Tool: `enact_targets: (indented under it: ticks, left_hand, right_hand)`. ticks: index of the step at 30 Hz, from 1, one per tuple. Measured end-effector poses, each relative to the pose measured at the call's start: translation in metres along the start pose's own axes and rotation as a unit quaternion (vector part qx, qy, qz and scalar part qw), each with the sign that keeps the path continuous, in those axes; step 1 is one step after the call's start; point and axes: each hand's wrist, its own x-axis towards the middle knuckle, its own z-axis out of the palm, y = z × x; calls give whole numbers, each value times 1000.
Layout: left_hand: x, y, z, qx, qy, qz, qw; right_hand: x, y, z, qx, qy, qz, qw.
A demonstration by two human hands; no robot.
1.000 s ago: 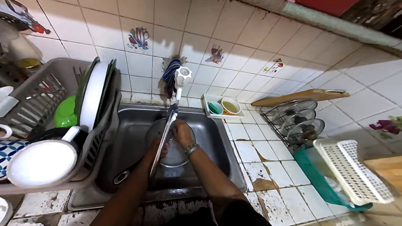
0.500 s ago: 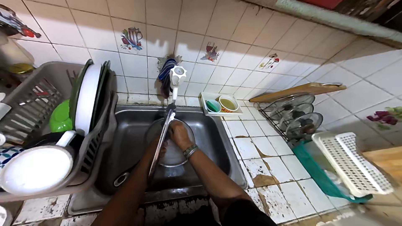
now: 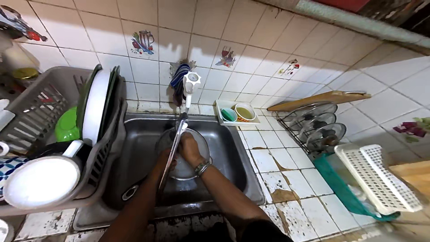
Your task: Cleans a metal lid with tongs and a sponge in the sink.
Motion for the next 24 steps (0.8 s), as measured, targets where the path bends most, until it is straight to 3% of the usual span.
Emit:
enact_targets:
  ticks: [3,6,8,10,14,18,21,24]
  left_hand:
    - [-4,-3,5,9,-17,-2,1000]
    - [-1,2,4,32,-13,8,999]
    - [1,-4,0,26,-19,-4,999]
    - [-2,-13,2,29,-35,-5,999]
    - [-4,0,4,64,-47,-2,997]
    - [1,6,-1,32,-44,5,998]
    - [4,2,-3,11,-48,2,999]
    - [4,3,-4,-10,-48,-6,999]
  right_hand:
    - [9,19,-2,-29,8,36,999]
    - [-6,-1,-1,-9,30,8,999]
    - [-5,3,-3,-22,-3,0,1000]
    - [7,22,-11,-41,-27,52,997]
    - [27,69,-32,67,96,143,983]
    - [17,71,-42,227,183,179,940]
    - [-6,52,-35,219,131,136,957]
    - [-31,20,-16,44,8,12,999]
